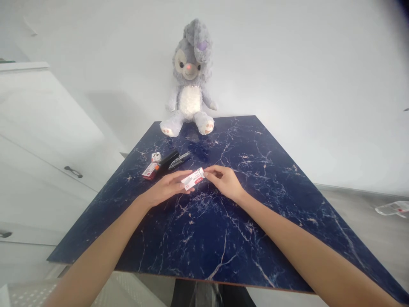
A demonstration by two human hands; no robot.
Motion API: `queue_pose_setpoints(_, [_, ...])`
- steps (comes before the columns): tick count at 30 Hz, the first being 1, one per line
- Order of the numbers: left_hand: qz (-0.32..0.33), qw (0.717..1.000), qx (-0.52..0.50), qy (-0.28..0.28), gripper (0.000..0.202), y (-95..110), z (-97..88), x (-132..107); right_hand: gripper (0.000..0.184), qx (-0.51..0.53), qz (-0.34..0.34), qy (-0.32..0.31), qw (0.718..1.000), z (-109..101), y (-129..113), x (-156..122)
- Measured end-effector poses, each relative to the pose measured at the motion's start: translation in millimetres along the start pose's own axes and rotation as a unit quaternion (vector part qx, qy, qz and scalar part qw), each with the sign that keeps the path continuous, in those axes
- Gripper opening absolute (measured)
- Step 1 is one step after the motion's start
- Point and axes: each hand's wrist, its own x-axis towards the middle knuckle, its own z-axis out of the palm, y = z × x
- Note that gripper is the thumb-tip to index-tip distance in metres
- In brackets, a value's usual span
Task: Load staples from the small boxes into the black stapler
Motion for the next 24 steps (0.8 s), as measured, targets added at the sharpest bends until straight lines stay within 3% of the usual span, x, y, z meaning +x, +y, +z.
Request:
queue_pose_setpoints(19, [0.025, 0.999, 0.037, 0.022, 0.058, -1, -0.2, 2, 0.024, -0.011, -0.053, -0.061, 0.997, -2, -16, -4])
queue_pose_setpoints(24, [0.047, 0.994, 0.062, 0.080, 0.051, -1, -3.3, 3, 0.030, -0.017, -0.047, -0.068, 0.996, -1, -19, -5])
